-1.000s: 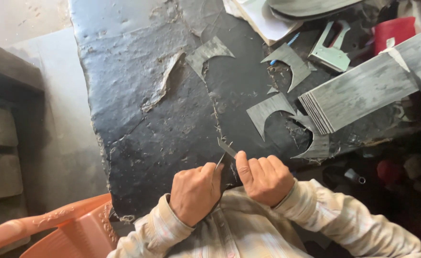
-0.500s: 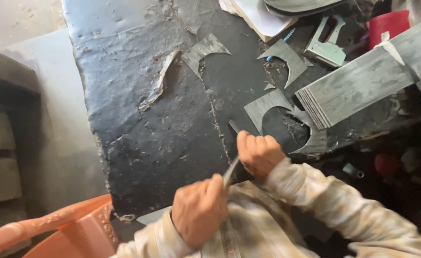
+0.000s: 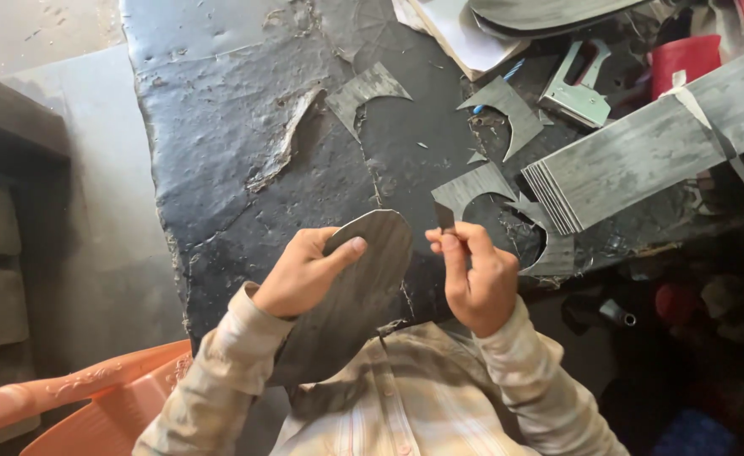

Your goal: Cutting and trimming material for a motorcycle seat.

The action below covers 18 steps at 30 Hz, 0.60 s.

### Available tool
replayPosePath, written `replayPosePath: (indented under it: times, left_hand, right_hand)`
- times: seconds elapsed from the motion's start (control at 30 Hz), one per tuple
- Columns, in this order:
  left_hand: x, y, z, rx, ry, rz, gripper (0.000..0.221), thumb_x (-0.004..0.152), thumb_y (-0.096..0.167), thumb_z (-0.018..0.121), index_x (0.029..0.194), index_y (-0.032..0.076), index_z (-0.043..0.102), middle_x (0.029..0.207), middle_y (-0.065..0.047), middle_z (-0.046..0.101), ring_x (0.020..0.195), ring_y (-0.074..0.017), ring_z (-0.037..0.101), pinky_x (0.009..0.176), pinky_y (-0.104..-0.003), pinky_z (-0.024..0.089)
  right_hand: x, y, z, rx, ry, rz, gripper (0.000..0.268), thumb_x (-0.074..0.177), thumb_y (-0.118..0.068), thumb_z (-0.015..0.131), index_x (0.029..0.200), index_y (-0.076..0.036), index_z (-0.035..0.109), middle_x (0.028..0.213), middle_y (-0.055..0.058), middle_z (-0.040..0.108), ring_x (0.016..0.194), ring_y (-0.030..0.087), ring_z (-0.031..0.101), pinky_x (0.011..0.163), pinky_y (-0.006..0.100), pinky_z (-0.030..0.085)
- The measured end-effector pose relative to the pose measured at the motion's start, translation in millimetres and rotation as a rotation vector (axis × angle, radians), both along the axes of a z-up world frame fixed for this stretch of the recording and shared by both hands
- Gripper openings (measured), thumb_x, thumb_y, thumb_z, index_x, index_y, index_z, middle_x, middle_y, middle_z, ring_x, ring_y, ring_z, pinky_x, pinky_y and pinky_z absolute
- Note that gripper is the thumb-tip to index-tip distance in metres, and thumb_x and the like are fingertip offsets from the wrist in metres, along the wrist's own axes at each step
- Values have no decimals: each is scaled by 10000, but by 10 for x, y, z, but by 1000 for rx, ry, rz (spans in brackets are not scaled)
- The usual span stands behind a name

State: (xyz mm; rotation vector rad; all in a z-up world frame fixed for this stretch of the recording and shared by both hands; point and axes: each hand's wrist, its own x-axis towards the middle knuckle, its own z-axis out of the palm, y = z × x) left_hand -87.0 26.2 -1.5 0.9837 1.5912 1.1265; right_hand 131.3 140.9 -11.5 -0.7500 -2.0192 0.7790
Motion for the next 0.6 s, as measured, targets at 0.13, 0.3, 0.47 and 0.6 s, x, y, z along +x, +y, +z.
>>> replayPosePath:
  times: [0.13,0.3,0.47,0.6]
  left_hand:
    - [-24,37,-13,6,-177,-58,316,980,257,625,1064,-32,724,840,66,720,752,-14,586,643,-245,515]
    - [41,75,75,106,24,-116,331,988,270,664,1052,-46,738,801,-27,745,752,-45,604,631,-293,537]
    - [-106,-117,909,83,756,10,288,948,280,701,846,11,675,629,-189,667,604,-333,639,510,-429,500]
    - [-427,-183,1930,-27,1484,-171,289,1021,259,620,820,51,626,539,-165,642,518,-345,672,500,-443,529]
  right_hand:
    - [-82,55,-159,-84,83,90,85,1056,-46,573,1064,32,606,1052,140,785,873,198,796,741,291,633]
    - [-44,95,-171,-101,154,137,104,1069,-61,570,1079,38,599,1010,126,778,829,151,768,751,267,631]
    - [59,179,-55,-152,103,51,119,1050,-78,582,1046,24,643,846,74,755,658,104,690,623,237,565]
    - [60,251,-70,-162,99,32,139,1058,-93,583,1058,21,663,814,53,738,625,94,650,595,236,527]
